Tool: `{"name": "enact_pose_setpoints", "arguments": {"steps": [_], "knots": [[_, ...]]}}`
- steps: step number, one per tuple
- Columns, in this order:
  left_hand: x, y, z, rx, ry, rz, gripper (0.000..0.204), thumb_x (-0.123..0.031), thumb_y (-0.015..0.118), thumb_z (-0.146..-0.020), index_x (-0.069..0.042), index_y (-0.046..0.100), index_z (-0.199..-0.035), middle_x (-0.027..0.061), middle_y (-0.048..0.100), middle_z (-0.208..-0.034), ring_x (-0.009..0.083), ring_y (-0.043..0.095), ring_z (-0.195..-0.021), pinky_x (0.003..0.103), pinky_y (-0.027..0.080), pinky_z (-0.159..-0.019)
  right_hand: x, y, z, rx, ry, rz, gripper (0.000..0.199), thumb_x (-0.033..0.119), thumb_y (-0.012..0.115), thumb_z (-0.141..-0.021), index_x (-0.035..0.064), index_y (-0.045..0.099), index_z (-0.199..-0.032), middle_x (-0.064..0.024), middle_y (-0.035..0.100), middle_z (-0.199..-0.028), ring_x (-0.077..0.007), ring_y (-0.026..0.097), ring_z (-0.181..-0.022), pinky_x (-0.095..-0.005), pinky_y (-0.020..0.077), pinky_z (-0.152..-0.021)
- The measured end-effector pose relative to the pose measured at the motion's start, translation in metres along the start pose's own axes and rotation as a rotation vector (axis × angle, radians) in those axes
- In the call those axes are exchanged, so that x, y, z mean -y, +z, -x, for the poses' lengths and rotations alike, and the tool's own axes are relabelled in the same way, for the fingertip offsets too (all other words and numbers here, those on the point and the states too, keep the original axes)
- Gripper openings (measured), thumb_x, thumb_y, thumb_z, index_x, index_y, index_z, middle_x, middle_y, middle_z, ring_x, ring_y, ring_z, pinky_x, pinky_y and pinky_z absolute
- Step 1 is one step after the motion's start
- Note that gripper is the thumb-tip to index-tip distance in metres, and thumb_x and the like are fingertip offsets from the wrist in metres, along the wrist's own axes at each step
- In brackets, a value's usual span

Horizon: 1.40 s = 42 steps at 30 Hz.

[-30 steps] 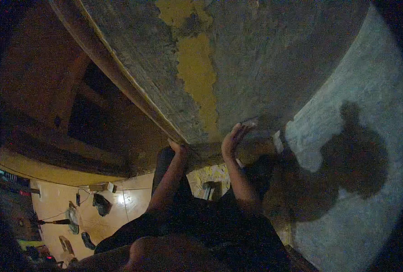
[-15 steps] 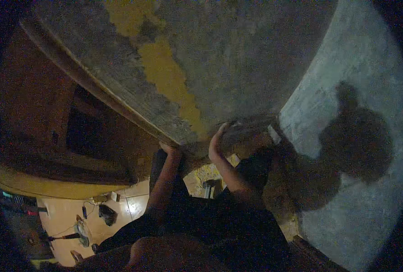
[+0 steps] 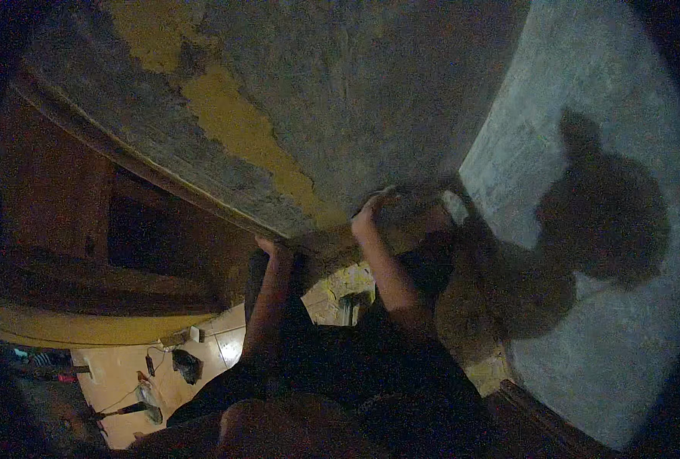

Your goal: The person sands a rough area on a wall using a piece of sandpaper.

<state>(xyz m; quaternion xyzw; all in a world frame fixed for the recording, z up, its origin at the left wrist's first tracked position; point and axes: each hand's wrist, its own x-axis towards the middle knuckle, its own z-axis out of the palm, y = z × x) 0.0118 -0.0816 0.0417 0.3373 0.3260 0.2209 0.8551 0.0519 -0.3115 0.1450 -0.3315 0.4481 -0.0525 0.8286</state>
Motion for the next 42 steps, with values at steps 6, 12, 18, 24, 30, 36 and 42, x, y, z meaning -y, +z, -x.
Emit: {"name": "enact_pose_setpoints", "arguments": {"steps": [6, 12, 18, 24, 30, 36, 42], "knots": [[-0.014, -0.028, -0.033, 0.181, 0.036, 0.051, 0.055, -0.047, 0.028, -0.104, -0.005, 0.044, -0.136, 0.0146, 0.049, -0.131, 0.0321, 0.051, -0.114, 0.048, 0.043, -0.097, -0.025, 0.006, 0.029, 0.089, 0.161, 0.006, 0.082, 0.063, 0.038, -0.098, 0.0114, 0.015, -0.157, -0.0138, 0.014, -0.163, -0.0409, 0.017, -0.147, -0.0634, 0.0151, -0.116], [-0.026, -0.013, -0.004, -0.016, 0.004, 0.104, 0.057, -0.043, 0.029, -0.104, 0.001, 0.045, -0.137, 0.0199, 0.051, -0.133, 0.0364, 0.054, -0.115, 0.052, 0.044, -0.099, -0.016, -0.008, -0.047, 0.190, 0.335, -0.128, 0.087, 0.069, 0.033, -0.096, 0.0188, -0.002, -0.158, -0.0076, -0.003, -0.165, -0.0406, 0.009, -0.148, -0.0687, 0.0133, -0.114], [-0.044, 0.009, 0.011, 0.074, 0.013, 0.206, 0.059, -0.045, 0.025, -0.105, -0.001, 0.048, -0.137, 0.0199, 0.053, -0.131, 0.0367, 0.056, -0.114, 0.052, 0.046, -0.097, -0.136, -0.011, -0.050, 0.317, -0.272, -0.231, 0.093, 0.076, 0.027, -0.093, 0.0216, -0.010, -0.157, -0.0058, -0.009, -0.165, -0.0352, -0.002, -0.151, -0.0630, 0.0107, -0.117], [-0.032, 0.010, 0.013, 0.244, -0.162, 0.313, 0.062, -0.047, 0.030, -0.104, -0.002, 0.036, -0.146, 0.0207, 0.041, -0.146, 0.0365, 0.046, -0.128, 0.053, 0.040, -0.106, -0.097, -0.024, -0.113, 0.275, -0.160, -0.566, 0.079, 0.063, 0.029, -0.099, 0.0143, 0.009, -0.157, -0.0083, 0.007, -0.163, -0.0324, 0.007, -0.150, -0.0567, 0.0138, -0.118], [-0.048, -0.021, -0.012, 0.155, -0.193, 0.595, 0.066, -0.051, 0.027, -0.102, -0.004, 0.036, -0.147, 0.0180, 0.038, -0.150, 0.0379, 0.042, -0.132, 0.052, 0.037, -0.109, -0.066, 0.006, 0.057, 0.395, 0.016, -1.970, 0.086, 0.071, 0.025, -0.096, 0.0179, -0.002, -0.159, -0.0076, -0.002, -0.165, -0.0284, 0.002, -0.152, -0.0542, 0.0113, -0.119], [-0.019, 0.008, 0.005, 0.323, -0.120, 0.333, 0.066, -0.053, 0.029, -0.101, -0.003, 0.040, -0.143, 0.0179, 0.041, -0.147, 0.0378, 0.045, -0.130, 0.052, 0.038, -0.108, 0.000, -0.001, 0.001, 0.083, -0.034, 0.180, 0.083, 0.067, 0.023, -0.099, 0.0149, -0.005, -0.158, -0.0073, -0.009, -0.165, -0.0284, 0.000, -0.152, -0.0523, 0.0076, -0.120], [-0.022, -0.005, -0.004, 0.251, 0.039, 0.182, 0.062, -0.049, 0.033, -0.103, 0.002, 0.045, -0.137, 0.0187, 0.049, -0.140, 0.0363, 0.053, -0.119, 0.048, 0.042, -0.103, -0.108, -0.042, 0.022, 0.110, -0.189, 0.292, 0.080, 0.064, 0.021, -0.100, 0.0147, -0.005, -0.158, -0.0067, -0.009, -0.165, -0.0284, -0.002, -0.151, -0.0517, 0.0064, -0.121]]}}
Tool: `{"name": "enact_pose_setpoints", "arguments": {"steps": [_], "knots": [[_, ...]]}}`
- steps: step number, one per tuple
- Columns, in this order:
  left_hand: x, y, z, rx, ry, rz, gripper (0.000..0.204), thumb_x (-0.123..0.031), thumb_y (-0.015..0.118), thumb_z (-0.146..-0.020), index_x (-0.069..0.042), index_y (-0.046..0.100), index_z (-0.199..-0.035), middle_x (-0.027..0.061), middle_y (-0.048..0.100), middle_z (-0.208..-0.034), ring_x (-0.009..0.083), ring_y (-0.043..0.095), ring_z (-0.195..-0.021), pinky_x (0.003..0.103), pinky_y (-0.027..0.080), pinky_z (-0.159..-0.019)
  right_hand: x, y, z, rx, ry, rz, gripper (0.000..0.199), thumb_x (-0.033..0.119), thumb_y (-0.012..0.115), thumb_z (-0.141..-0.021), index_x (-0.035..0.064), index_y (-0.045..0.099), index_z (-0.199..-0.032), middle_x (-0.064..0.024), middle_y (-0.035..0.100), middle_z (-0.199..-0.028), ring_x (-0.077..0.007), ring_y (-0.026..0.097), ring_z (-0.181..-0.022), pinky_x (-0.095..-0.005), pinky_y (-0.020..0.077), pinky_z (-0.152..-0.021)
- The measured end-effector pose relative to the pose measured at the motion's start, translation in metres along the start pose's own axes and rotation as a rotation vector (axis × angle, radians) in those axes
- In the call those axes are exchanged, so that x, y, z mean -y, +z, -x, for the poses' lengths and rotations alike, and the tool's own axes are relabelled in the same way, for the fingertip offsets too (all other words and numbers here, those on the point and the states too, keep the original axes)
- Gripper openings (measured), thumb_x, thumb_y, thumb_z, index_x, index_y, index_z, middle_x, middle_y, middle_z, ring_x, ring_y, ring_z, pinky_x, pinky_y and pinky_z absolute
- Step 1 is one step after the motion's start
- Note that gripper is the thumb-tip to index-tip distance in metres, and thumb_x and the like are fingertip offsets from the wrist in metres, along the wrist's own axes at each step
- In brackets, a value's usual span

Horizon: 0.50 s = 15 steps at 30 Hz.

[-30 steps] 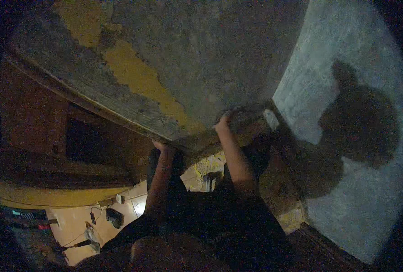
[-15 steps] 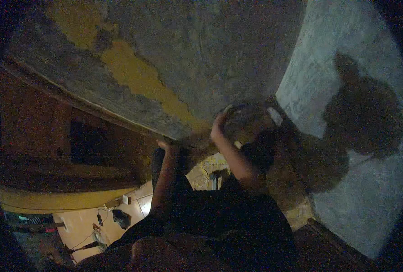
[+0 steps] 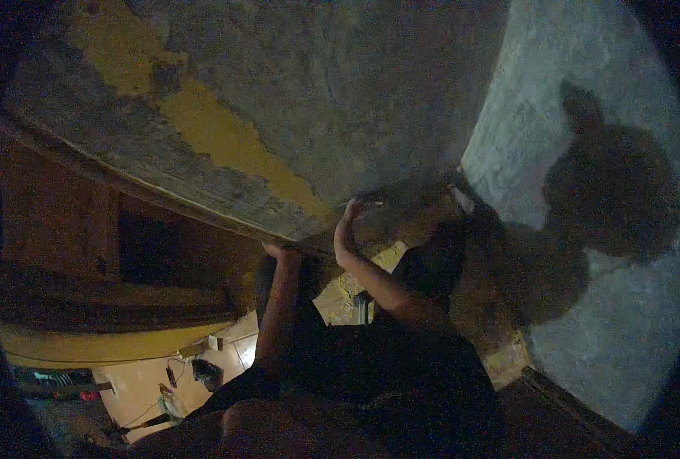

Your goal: The person sands a rough area on a wall using a piece of sandpaper.

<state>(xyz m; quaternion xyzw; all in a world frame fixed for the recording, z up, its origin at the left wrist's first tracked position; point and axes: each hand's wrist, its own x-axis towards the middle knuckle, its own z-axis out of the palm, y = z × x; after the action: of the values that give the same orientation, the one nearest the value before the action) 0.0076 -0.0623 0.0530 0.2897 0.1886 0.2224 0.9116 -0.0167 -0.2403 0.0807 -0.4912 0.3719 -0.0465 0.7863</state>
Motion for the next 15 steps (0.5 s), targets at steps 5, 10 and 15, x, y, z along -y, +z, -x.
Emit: {"name": "enact_pose_setpoints", "arguments": {"steps": [5, 10, 15], "knots": [[0.017, -0.003, -0.013, 0.057, -0.019, -0.115, 0.059, -0.047, 0.031, -0.104, 0.001, 0.047, -0.135, 0.0172, 0.051, -0.136, 0.0363, 0.056, -0.115, 0.046, 0.047, -0.097, 0.058, -0.005, -0.119, -0.050, -0.196, 0.139, 0.077, 0.062, 0.018, -0.101, 0.0145, -0.005, -0.158, -0.0060, -0.009, -0.165, -0.0283, -0.003, -0.151, -0.0511, 0.0052, -0.121], [-0.039, -0.050, -0.044, 0.198, -0.275, 0.806, 0.060, -0.048, 0.026, -0.104, -0.003, 0.042, -0.141, 0.0191, 0.048, -0.137, 0.0370, 0.051, -0.120, 0.050, 0.043, -0.101, 0.051, 0.045, -0.055, 0.102, -0.111, -0.861, 0.075, 0.059, 0.018, -0.102, 0.0129, 0.000, -0.158, -0.0078, -0.004, -0.165, -0.0293, 0.000, -0.151, -0.0505, 0.0060, -0.121], [0.014, -0.008, -0.002, -0.064, -0.131, 0.042, 0.060, -0.048, 0.026, -0.104, -0.003, 0.042, -0.140, 0.0195, 0.048, -0.137, 0.0354, 0.051, -0.118, 0.051, 0.042, -0.101, 0.039, 0.011, -0.076, 0.246, 0.096, -2.479, 0.072, 0.055, 0.019, -0.103, 0.0105, 0.009, -0.158, -0.0111, 0.005, -0.165, -0.0309, 0.007, -0.151, -0.0498, 0.0078, -0.121]]}}
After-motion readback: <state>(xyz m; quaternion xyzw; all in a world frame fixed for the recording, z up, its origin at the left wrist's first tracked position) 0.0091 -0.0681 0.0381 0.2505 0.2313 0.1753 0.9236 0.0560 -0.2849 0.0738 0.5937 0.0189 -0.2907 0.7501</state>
